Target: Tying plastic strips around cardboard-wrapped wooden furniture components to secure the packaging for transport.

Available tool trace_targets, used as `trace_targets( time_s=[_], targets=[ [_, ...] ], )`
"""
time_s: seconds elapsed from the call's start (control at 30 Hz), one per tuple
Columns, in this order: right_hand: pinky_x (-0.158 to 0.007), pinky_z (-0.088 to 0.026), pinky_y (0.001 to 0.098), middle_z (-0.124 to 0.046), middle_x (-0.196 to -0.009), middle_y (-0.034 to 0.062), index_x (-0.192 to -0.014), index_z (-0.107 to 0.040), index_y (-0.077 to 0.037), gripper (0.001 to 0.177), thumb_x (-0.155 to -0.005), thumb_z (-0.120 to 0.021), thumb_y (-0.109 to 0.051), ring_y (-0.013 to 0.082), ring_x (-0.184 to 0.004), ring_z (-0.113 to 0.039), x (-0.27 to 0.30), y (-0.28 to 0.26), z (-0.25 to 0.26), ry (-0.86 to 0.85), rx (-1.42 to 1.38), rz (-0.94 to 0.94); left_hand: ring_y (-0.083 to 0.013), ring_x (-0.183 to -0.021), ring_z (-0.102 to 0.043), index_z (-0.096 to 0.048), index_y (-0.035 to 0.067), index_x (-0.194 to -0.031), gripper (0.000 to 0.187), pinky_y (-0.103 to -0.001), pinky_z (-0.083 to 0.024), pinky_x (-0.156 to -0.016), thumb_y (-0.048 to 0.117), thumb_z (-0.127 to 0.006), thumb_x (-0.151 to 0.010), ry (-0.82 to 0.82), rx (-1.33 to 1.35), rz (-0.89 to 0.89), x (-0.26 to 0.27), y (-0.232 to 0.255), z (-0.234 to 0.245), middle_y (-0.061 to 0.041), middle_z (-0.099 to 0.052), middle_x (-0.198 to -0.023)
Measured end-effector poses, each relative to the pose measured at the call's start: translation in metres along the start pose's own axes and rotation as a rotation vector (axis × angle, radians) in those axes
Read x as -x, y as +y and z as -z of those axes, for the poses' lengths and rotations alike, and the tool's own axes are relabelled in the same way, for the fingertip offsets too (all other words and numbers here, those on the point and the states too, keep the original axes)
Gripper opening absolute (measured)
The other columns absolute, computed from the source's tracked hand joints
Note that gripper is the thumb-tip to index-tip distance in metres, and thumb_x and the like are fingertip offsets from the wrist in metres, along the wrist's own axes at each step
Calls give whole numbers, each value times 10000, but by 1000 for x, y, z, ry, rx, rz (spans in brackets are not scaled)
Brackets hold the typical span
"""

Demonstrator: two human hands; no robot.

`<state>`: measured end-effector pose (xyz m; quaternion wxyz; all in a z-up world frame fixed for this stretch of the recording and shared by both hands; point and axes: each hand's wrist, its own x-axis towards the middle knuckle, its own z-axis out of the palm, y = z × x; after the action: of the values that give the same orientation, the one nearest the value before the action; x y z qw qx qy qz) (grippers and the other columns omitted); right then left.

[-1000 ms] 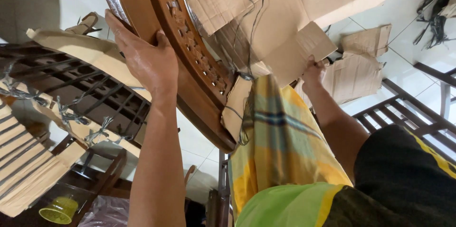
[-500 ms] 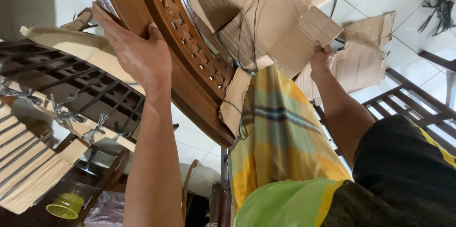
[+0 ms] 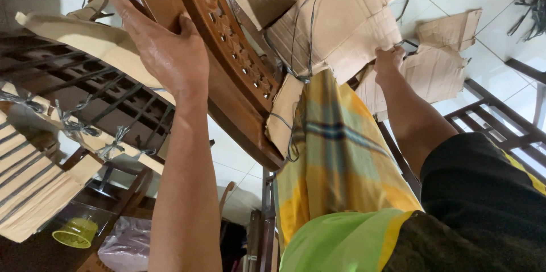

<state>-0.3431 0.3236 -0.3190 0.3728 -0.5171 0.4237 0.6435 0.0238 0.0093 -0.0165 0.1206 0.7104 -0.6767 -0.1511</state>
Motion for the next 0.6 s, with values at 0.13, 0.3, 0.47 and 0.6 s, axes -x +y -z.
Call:
trace_targets(
  time_s=[0.13, 0.3, 0.47, 0.6],
  targets=[
    [-903, -415, 475, -580, -1131, -7, -1430, -401, -286, 669, -836, -710, -304, 192, -1006, -600, 64, -13, 46, 490, -1245, -343, -383, -1547, -580, 59, 215, -1670, 1110, -383, -720, -1045, 137, -892, -1102, -7, -27, -8, -2, 4, 0, -54, -259, -1776],
    [-676, -541, 214, -646, -1083, 66, -1264, -580, -75, 399, -971, -610, -343, 158, -885, -601, 126, -34, 130, 886, -2263, 194, -414, -1514, -629, 59, 276, -1674, 1072, -431, -746, -1028, 140, -866, -1149, -8, 33, -14, 2, 4, 2, -57, -242, -1786],
    [-575, -570, 213, -661, -941, -35, -1223, -602, -164, 447, -937, -670, -500, 70, -666, -604, 165, -39, 217, 649, -1992, 144, -395, -1447, -668, 66, 222, -1658, 1102, -355, -743, -909, 181, -883, -1098, -21, -32, 28, -1, 2, -1, -95, -260, -1775],
    [-592, -527, 241, -670, -870, -16, -988, -630, -195, 142, -969, -726, -298, 91, -708, -608, 148, -30, 261, 553, -2095, 143, -346, -1183, -773, 27, 241, -1641, 1053, -369, -731, -800, 234, -866, -1083, -20, -65, 65, -1, 7, 1, -103, -347, -1737]
  ],
)
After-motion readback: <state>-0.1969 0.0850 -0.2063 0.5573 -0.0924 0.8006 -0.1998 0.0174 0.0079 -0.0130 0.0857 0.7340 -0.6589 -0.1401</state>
